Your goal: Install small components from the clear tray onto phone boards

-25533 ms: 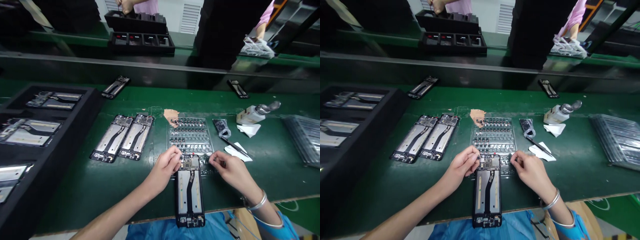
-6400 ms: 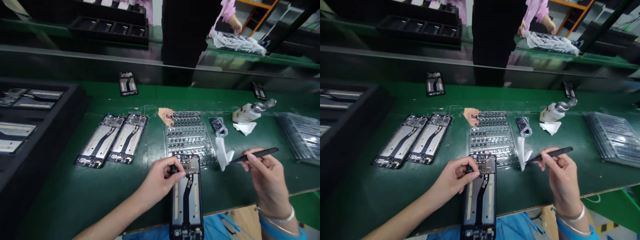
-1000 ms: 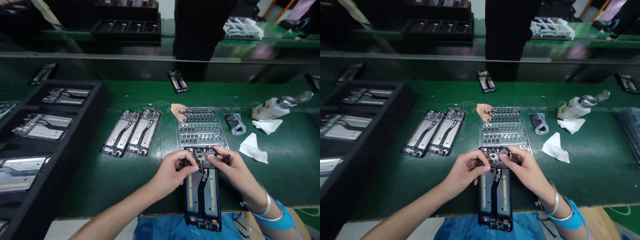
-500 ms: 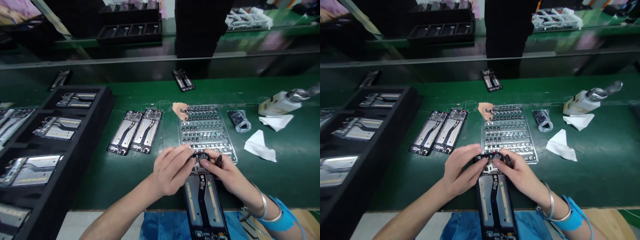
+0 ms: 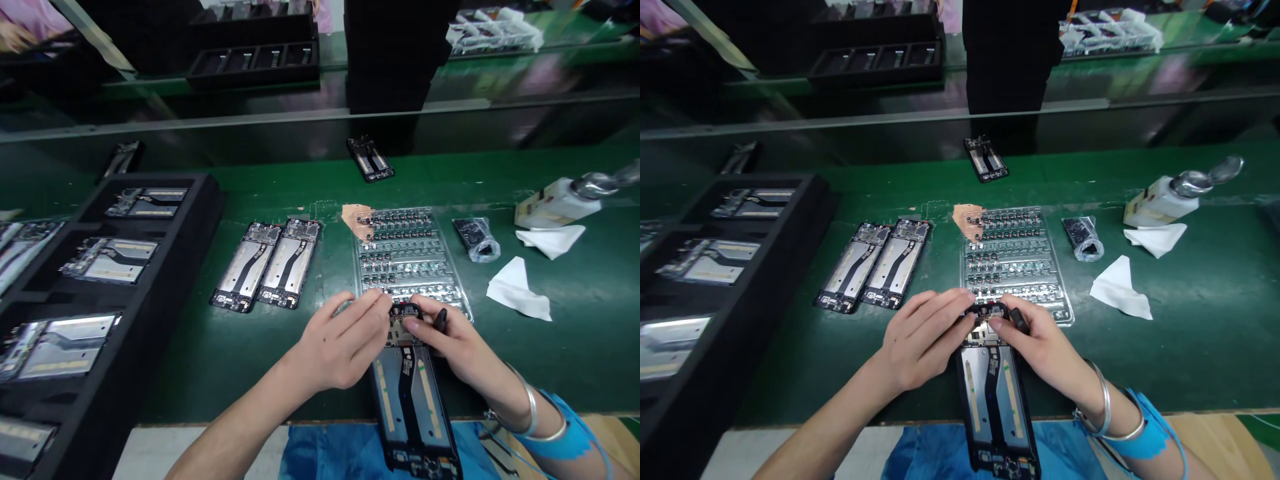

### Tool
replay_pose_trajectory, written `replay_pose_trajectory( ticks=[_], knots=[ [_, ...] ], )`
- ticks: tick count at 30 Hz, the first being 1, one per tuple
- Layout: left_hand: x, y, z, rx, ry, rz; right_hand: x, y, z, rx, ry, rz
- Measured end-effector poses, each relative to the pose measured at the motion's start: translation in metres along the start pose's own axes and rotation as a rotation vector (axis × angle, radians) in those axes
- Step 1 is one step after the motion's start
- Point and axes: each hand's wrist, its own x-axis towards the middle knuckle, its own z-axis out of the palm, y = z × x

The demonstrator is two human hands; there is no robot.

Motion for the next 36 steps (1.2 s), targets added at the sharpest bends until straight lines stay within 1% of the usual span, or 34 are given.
replay_pose_trajectory(
  ticks=[1,3,4,5,6,8,9,10,11,12,14,17,19,23,26,32,36],
  knots=[
    [0.0,0.001,0.0,-0.047,0.005,-0.048,0.0,0.001,-0.001,0.014,0.0,0.009],
    [0.001,0.003,0.0,-0.188,0.07,-0.192,-0.001,0.001,-0.001,0.051,-0.002,0.034],
    [0.002,0.005,0.001,-0.291,0.101,-0.306,-0.001,0.002,-0.002,0.071,0.0,0.044],
    [0.003,0.006,0.001,-0.421,0.107,-0.443,-0.001,0.002,-0.002,0.085,0.006,0.051],
    [0.005,0.007,0.002,-0.58,0.07,-0.59,-0.002,0.001,-0.002,0.089,0.016,0.054],
    [0.008,0.007,0.004,-0.926,-0.089,-0.854,-0.001,0.0,-0.001,0.059,0.027,0.04],
    [0.009,0.007,0.005,-1.081,-0.164,-0.94,-0.001,-0.001,-0.001,0.029,0.023,0.026],
    [0.01,0.007,0.007,-1.204,-0.205,-0.993,0.0,-0.002,-0.001,-0.007,0.011,0.007],
    [0.01,0.007,0.009,-1.29,-0.212,-1.022,0.001,-0.003,-0.001,-0.041,-0.003,-0.012],
    [0.011,0.007,0.011,-1.341,-0.204,-1.041,0.002,-0.004,-0.001,-0.073,-0.018,-0.025],
    [0.011,0.008,0.013,-1.373,-0.205,-1.053,0.005,-0.005,0.0,-0.126,-0.03,-0.029],
    [0.01,0.01,0.013,-1.335,-0.261,-1.061,0.006,-0.005,0.001,-0.173,-0.011,-0.016],
    [0.01,0.011,0.011,-1.304,-0.277,-1.049,0.006,-0.005,0.002,-0.186,0.0,-0.017],
    [0.01,0.012,0.01,-1.36,-0.241,-1.002,0.005,-0.006,0.004,-0.185,-0.001,-0.013],
    [0.009,0.012,0.012,-1.382,-0.227,-1.019,0.005,-0.008,0.005,-0.184,-0.011,-0.014],
    [0.008,0.013,0.014,-1.256,-0.193,-1.037,0.003,-0.009,0.008,-0.179,-0.017,-0.016],
    [0.011,0.014,0.007,-1.118,-0.2,-1.046,0.002,-0.008,0.006,-0.043,-0.027,0.035]
  ],
)
